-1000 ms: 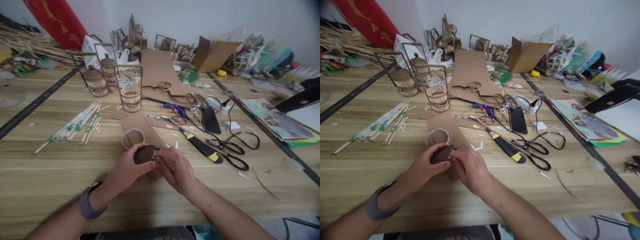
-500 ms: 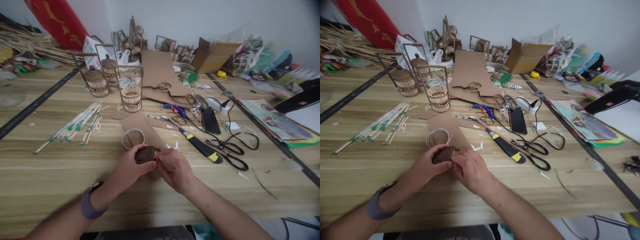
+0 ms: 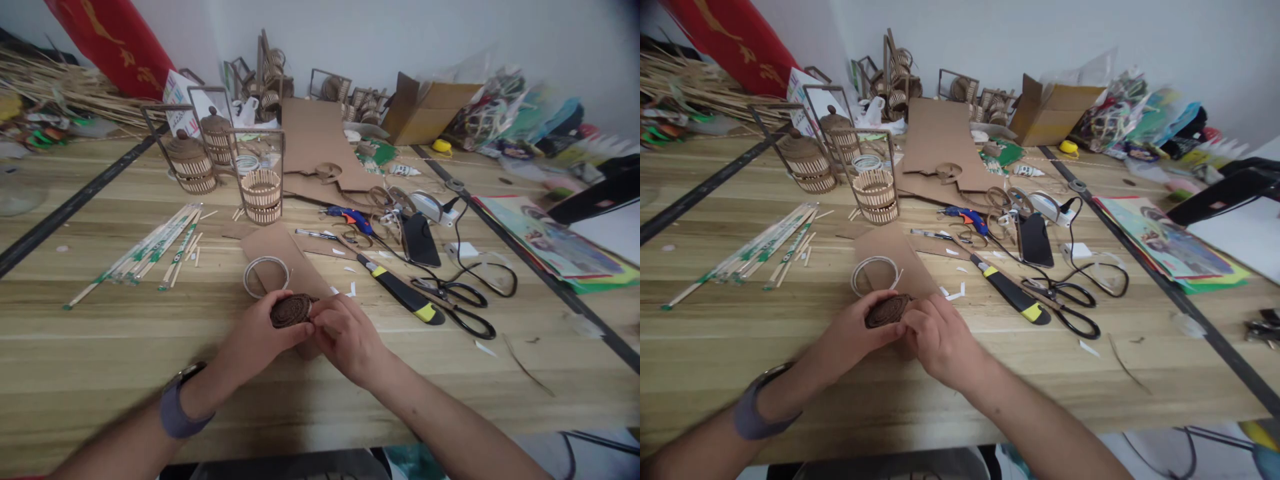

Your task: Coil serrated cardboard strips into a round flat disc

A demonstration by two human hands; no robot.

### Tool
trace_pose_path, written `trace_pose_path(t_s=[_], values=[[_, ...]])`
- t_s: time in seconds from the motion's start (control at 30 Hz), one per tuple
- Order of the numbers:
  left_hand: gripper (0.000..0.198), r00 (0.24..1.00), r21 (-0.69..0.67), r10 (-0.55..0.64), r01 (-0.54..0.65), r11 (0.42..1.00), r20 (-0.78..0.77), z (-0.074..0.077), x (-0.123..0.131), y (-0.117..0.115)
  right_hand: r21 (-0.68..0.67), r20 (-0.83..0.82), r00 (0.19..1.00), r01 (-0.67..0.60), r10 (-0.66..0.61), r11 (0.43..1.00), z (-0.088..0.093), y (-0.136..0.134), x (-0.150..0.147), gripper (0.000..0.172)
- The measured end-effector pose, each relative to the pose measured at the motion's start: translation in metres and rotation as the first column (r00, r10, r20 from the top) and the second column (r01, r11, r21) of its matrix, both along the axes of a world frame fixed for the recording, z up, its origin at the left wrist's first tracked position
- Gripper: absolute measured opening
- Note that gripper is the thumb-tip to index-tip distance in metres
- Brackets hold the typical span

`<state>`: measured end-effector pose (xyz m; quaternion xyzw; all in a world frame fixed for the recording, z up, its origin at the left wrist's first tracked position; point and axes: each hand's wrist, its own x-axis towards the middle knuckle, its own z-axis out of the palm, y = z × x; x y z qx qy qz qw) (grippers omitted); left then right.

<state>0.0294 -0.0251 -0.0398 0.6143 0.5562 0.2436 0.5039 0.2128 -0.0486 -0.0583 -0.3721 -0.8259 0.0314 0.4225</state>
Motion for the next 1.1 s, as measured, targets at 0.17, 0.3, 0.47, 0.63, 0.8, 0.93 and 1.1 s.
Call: trace_pose_path(t_s=[0.17,0.3,0.47,0.63,0.8,0.93,1.1], values=[[0.057,0.998,0.007,-0.029,0.029,1.000,0.047,-0.002,-0.002,0.002,-0.063,-0.134,0.991,0.005,-0.014,0.998,0.005,0.002,-0.003,0.021],[0.060,0.996,0.000,-0.038,0.038,0.999,0.079,-0.004,-0.003,0.003,-0.116,-0.176,0.984,0.017,-0.038,0.993,0.003,0.001,-0.003,0.023],[0.062,0.990,-0.030,-0.059,0.063,0.998,0.126,-0.002,-0.002,0.003,-0.160,-0.218,0.973,0.039,-0.074,0.986,0.003,0.000,-0.001,0.022],[0.061,0.987,-0.012,-0.057,0.060,0.998,0.153,-0.001,-0.005,0.002,-0.315,-0.357,0.911,0.089,-0.205,0.945,0.009,0.006,0.003,0.020],[0.062,0.979,-0.058,0.002,0.010,0.998,0.204,-0.001,-0.007,0.006,-0.472,-0.586,0.781,-0.114,-0.215,0.874,0.014,0.015,0.013,0.013],[0.061,0.929,-0.181,0.105,-0.042,0.983,0.355,0.002,-0.009,0.010,-0.435,-0.642,0.752,-0.199,-0.147,0.878,0.022,0.024,0.033,0.009],[0.052,0.781,-0.304,0.116,0.098,0.948,0.613,0.006,-0.014,0.008,-0.288,-0.183,0.976,0.063,-0.120,0.956,0.026,0.034,0.047,0.018]])
